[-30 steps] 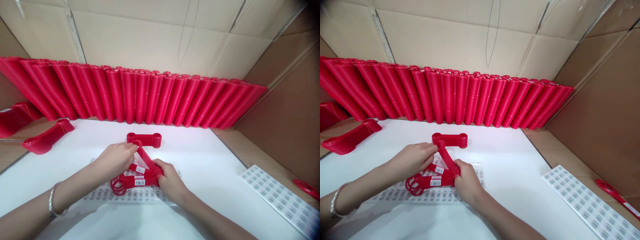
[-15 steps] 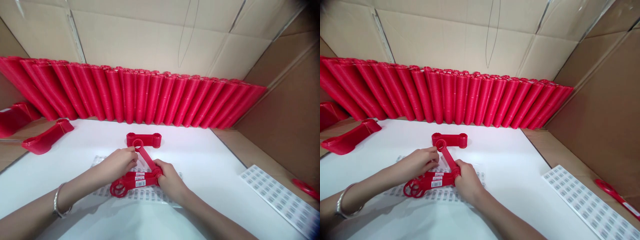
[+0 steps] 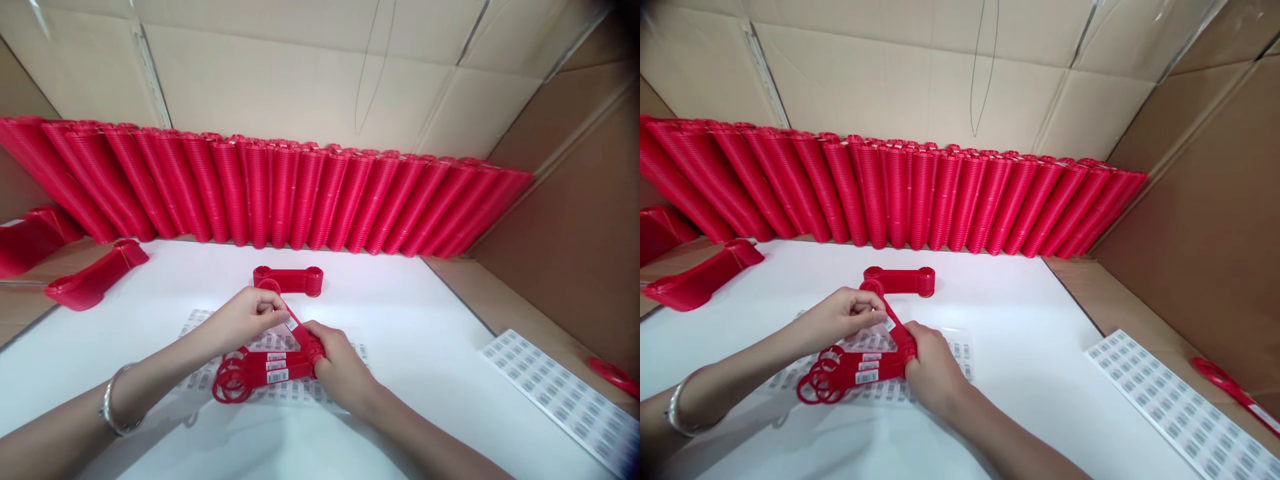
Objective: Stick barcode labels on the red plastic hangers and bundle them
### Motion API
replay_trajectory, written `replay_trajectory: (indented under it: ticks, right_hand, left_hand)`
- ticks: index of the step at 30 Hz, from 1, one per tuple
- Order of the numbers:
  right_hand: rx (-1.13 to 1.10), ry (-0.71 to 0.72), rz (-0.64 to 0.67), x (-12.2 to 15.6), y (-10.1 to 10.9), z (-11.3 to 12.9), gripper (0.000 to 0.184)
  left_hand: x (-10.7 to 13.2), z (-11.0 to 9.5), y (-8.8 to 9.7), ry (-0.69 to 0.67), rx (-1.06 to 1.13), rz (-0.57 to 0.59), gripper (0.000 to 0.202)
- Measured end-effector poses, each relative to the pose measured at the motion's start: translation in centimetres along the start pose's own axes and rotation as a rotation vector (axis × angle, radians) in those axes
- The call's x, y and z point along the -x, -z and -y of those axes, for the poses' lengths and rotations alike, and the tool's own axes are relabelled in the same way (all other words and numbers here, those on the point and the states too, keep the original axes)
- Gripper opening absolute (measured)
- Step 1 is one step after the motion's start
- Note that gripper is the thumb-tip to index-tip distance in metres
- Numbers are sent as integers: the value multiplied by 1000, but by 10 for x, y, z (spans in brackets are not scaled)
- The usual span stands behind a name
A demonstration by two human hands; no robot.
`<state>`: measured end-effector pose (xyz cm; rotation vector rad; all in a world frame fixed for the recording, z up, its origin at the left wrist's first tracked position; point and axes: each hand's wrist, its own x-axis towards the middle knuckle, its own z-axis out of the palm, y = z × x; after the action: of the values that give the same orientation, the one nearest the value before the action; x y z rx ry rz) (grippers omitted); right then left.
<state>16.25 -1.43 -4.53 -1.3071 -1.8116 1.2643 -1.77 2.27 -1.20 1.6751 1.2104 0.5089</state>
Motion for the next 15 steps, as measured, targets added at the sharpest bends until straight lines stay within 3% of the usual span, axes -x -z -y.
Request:
replay_trajectory:
  ticks: [15]
  right_hand:
    - [-52,12,2,2,-1,3,28]
  left_hand:
    - [1,-4,-5,0,-52,-44,26]
